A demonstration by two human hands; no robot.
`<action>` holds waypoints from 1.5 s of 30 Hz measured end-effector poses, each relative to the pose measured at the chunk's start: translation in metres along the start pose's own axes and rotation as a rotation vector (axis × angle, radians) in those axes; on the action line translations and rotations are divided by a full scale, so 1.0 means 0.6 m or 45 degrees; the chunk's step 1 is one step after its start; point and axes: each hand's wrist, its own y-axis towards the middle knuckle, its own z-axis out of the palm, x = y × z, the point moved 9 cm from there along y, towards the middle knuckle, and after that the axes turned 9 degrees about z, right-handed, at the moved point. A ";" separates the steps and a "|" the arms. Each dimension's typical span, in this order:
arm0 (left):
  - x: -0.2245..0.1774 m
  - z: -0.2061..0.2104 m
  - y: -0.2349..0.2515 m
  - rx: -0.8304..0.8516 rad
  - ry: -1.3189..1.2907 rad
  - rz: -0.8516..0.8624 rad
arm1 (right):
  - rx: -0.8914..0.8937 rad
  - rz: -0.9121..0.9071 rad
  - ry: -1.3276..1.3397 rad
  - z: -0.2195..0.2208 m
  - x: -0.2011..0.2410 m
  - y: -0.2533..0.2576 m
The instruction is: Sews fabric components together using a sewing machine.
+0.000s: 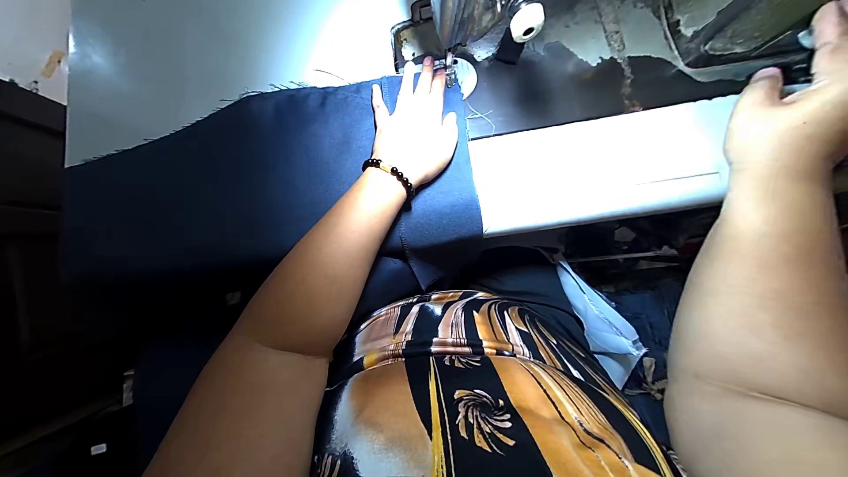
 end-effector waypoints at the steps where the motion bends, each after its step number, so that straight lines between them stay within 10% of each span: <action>1: 0.000 0.000 0.000 0.001 0.007 0.002 | -0.001 0.000 -0.039 0.002 0.001 -0.002; 15: -0.013 0.008 -0.028 0.039 -0.008 0.005 | 0.138 0.167 -0.257 0.020 0.019 -0.016; 20: -0.003 0.004 -0.011 0.009 -0.013 0.026 | 0.060 -0.341 0.167 -0.034 0.126 -0.118; 25: 0.004 -0.003 0.003 0.038 0.022 -0.001 | 0.851 -0.656 0.346 0.066 0.261 -0.373; 31: -0.029 0.007 -0.070 0.128 0.044 0.011 | 1.143 -0.459 0.694 0.097 0.247 -0.387; 41: -0.017 -0.008 -0.092 -0.210 -0.242 0.196 | 0.339 -1.062 0.592 0.037 0.323 -0.404; 45: -0.019 -0.002 -0.091 -0.165 -0.212 0.227 | 0.412 -1.080 0.625 0.050 0.327 -0.412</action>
